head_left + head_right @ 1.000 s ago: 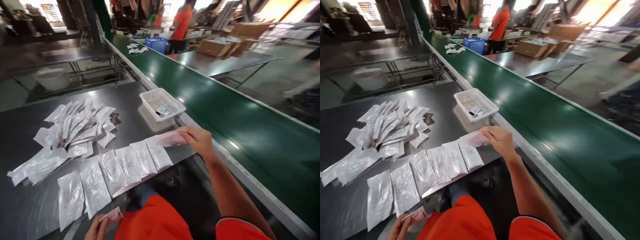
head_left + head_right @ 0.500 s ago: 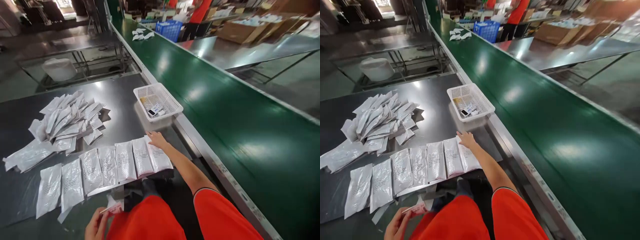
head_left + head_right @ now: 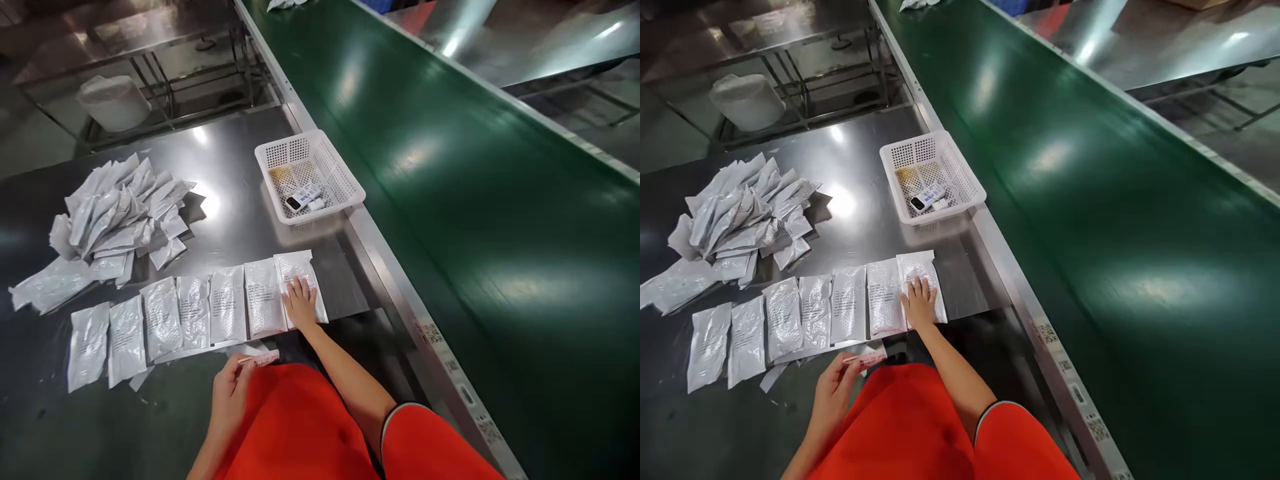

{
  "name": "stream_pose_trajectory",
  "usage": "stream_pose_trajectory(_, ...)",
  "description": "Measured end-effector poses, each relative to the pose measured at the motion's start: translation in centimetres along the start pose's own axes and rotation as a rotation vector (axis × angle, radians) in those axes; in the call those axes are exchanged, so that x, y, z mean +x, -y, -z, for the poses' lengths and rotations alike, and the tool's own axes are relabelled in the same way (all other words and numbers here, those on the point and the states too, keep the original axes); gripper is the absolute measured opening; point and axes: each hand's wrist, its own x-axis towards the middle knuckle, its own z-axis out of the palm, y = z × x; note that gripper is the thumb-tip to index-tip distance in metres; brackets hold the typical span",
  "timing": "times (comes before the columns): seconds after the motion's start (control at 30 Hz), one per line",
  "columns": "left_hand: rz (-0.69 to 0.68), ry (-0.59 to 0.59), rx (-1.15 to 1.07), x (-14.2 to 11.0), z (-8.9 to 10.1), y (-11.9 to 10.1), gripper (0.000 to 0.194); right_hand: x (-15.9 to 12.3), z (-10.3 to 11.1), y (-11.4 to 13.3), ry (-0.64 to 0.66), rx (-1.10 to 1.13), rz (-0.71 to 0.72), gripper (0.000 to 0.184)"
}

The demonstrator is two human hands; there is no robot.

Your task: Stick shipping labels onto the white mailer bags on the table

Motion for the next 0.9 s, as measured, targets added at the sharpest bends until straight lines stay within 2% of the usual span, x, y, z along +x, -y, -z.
stream_pose_trajectory(0.1,0.033,0.026,-0.191,1.2,-2.7,-1.0,0.038,-2.1,4.2,1.4,0.151,0.599,0.099,0.063)
stream_pose_trajectory(0.17,0.071,0.065,-0.339,1.8,-4.1,-1.4,0.040,-4.4,7.1,2.5,0.303,0.851,0.183,0.058)
stream_pose_trajectory(0.23,0.078,0.116,-0.426,2.3,-5.2,-1.5,0.038,-6.7,9.2,3.6,0.366,0.867,0.182,0.048)
stream_pose_trajectory(0.3,0.056,0.154,-0.445,2.5,-6.1,-1.5,0.035,-8.3,10.2,4.4,0.305,0.786,0.142,0.029)
stream_pose_trajectory(0.37,0.037,0.164,-0.431,2.6,-6.9,-1.3,0.036,-9.1,10.5,4.5,0.207,0.727,0.110,0.015)
stream_pose_trajectory(0.43,0.048,0.158,-0.414,2.6,-7.9,-1.0,0.039,-9.4,10.3,4.1,0.146,0.703,0.066,0.013)
stream_pose_trajectory(0.53,0.097,0.118,-0.397,2.6,-9.5,-0.6,0.046,-9.4,9.6,2.6,0.122,0.681,-0.022,0.012)
stream_pose_trajectory(0.6,0.142,0.083,-0.445,2.6,-10.5,-0.3,0.047,-8.6,8.9,1.3,0.111,0.667,-0.032,0.013)
stream_pose_trajectory(0.67,0.191,0.063,-0.522,2.5,-11.4,0.1,0.045,-6.6,8.0,0.0,0.097,0.647,-0.008,0.015)
stream_pose_trajectory(0.77,0.278,0.065,-0.644,2.4,-12.6,1.3,0.047,-1.5,6.4,-1.8,0.032,0.553,0.006,0.018)
stream_pose_trajectory(0.9,0.372,0.093,-0.708,2.5,-14.2,4.3,0.054,5.5,4.1,-3.4,-0.142,0.273,0.029,0.018)
